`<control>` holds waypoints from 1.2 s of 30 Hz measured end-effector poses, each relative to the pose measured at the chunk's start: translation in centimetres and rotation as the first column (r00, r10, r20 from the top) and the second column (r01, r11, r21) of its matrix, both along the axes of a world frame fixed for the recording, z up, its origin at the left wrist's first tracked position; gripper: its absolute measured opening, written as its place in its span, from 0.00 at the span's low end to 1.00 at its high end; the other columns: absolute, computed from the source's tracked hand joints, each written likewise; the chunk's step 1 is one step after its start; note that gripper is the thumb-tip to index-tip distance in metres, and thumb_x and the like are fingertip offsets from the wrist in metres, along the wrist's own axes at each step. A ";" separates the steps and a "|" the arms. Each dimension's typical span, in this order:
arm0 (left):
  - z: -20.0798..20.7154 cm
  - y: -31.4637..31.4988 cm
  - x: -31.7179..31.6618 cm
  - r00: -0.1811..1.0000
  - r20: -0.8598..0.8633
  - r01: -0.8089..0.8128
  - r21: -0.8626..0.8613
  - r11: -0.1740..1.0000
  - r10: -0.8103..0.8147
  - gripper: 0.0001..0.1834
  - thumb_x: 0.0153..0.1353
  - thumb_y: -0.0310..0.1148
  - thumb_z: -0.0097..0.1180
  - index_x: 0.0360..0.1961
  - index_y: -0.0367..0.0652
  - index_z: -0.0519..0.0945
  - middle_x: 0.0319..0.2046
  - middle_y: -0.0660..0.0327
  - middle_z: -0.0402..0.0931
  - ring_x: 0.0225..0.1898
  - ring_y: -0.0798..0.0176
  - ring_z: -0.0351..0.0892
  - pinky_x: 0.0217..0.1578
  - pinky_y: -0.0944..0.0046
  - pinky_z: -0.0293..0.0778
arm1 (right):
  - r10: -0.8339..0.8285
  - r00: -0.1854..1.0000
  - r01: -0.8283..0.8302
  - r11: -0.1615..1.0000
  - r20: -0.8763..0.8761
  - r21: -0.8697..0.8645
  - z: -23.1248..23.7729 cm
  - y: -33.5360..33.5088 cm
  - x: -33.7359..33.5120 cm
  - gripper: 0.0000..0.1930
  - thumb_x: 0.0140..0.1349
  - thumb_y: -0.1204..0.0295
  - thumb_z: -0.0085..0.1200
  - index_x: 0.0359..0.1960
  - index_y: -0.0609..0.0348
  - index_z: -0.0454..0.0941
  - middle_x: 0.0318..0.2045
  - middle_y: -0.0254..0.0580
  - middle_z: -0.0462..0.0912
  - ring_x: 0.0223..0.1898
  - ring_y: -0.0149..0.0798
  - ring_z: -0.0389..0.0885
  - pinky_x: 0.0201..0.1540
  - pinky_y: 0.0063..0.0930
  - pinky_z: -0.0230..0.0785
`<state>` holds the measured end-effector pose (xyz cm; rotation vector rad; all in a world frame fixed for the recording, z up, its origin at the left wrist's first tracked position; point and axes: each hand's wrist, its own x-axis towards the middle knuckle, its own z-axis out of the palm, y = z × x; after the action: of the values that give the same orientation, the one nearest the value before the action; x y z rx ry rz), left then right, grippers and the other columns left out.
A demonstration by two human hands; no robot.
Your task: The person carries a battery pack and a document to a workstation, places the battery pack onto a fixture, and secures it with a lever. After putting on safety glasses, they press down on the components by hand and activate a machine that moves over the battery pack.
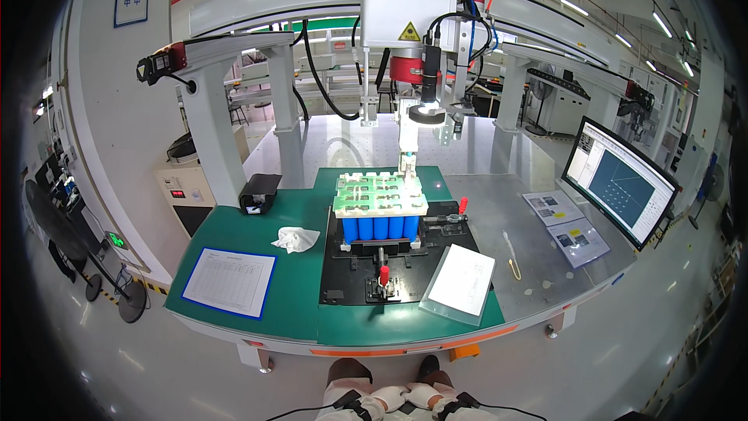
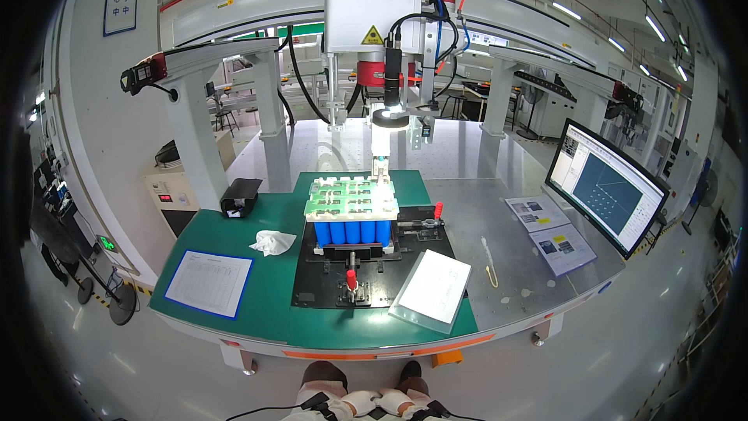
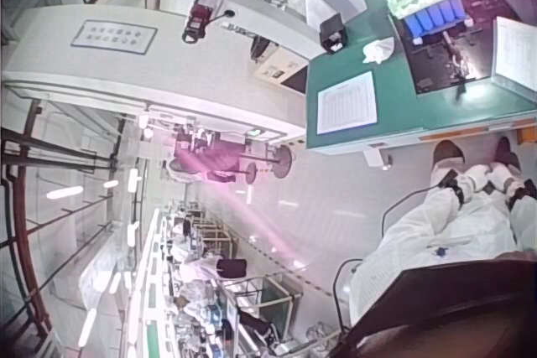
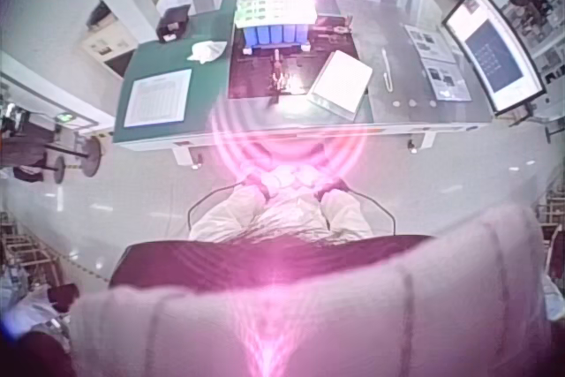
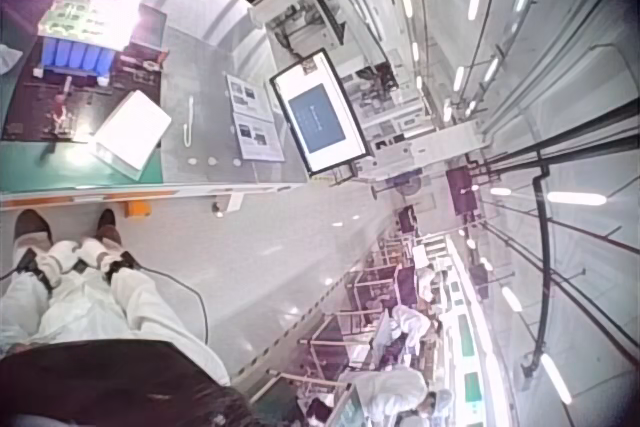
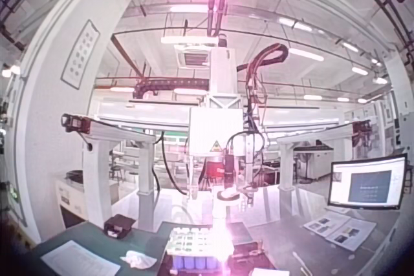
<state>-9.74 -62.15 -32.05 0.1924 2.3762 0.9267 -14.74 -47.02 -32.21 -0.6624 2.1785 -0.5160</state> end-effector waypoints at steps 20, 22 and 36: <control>-1.1 0.0 0.0 1.000 -0.022 -0.013 0.006 1.000 0.013 0.19 0.56 0.40 0.47 0.48 0.51 0.76 0.45 0.52 0.76 0.48 0.47 0.74 0.49 0.56 0.68 | -0.052 0.998 0.051 0.998 -0.024 -0.042 -1.6 0.2 0.0 0.27 0.53 0.50 0.48 0.44 0.61 0.75 0.42 0.58 0.78 0.46 0.55 0.76 0.49 0.39 0.66; -1.5 0.0 0.0 1.000 -0.025 -0.007 0.008 1.000 0.007 0.19 0.56 0.41 0.47 0.48 0.51 0.76 0.45 0.52 0.76 0.48 0.47 0.74 0.49 0.56 0.69 | -0.048 0.999 0.047 0.998 -0.020 -0.038 -1.3 0.1 0.0 0.27 0.53 0.50 0.48 0.44 0.61 0.75 0.42 0.58 0.77 0.46 0.54 0.75 0.49 0.39 0.66; -1.3 0.0 0.0 1.000 -0.017 -0.001 0.013 1.000 0.001 0.19 0.56 0.41 0.47 0.48 0.51 0.76 0.44 0.52 0.76 0.47 0.47 0.74 0.49 0.57 0.69 | -0.028 0.999 0.028 1.000 0.041 -0.004 -0.1 -0.1 -0.3 0.27 0.53 0.50 0.47 0.45 0.60 0.75 0.44 0.57 0.77 0.48 0.53 0.75 0.50 0.39 0.66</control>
<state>-9.74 -62.20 -33.33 0.2055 2.3866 0.9453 -15.05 -47.13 -32.32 -0.6194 2.1515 -0.5448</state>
